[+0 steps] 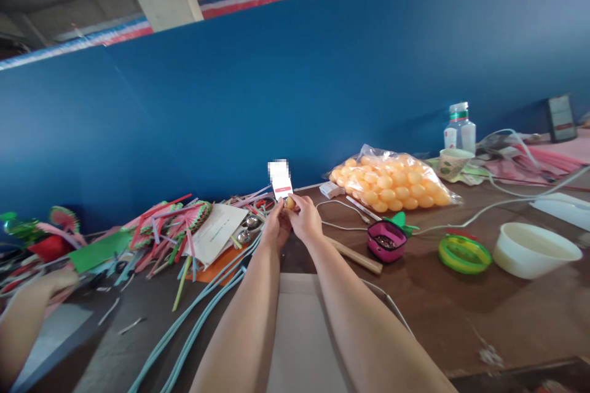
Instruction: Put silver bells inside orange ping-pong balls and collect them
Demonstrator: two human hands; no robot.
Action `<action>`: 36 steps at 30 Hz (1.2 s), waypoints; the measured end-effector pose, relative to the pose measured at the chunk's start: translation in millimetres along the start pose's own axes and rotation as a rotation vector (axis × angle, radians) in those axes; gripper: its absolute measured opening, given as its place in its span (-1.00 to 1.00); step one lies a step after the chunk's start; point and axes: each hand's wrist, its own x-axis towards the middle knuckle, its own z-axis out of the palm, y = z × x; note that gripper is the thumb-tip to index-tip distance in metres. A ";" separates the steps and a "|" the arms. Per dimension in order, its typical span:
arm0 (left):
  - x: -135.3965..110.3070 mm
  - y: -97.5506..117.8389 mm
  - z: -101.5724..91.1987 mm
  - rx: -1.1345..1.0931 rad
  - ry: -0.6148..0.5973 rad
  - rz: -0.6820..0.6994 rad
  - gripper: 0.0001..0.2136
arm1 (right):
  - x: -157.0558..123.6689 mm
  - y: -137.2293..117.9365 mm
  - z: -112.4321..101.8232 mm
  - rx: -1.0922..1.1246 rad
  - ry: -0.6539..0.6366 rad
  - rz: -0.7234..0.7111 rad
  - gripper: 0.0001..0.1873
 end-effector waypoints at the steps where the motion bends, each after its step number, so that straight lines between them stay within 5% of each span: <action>1: -0.3 0.3 0.3 -0.006 0.010 -0.008 -0.78 | 0.1 0.3 0.2 -0.002 -0.001 0.006 -0.56; 15: 3.2 -1.3 0.2 -0.031 0.133 -0.062 -0.84 | -3.4 2.6 2.2 -0.060 -0.023 0.047 -0.58; 22: 9.9 -3.7 -2.9 0.003 0.276 -0.037 -0.83 | -7.9 6.9 11.2 0.035 -0.005 0.076 -0.36; 29: 14.6 -1.6 -4.2 -0.028 0.423 -0.037 -0.85 | -6.6 7.0 7.9 0.003 0.211 0.043 -0.57; 36: 10.5 -0.1 -3.2 -0.036 0.402 -0.048 -0.84 | 10.8 -10.5 -12.1 -0.038 0.360 -0.070 -0.64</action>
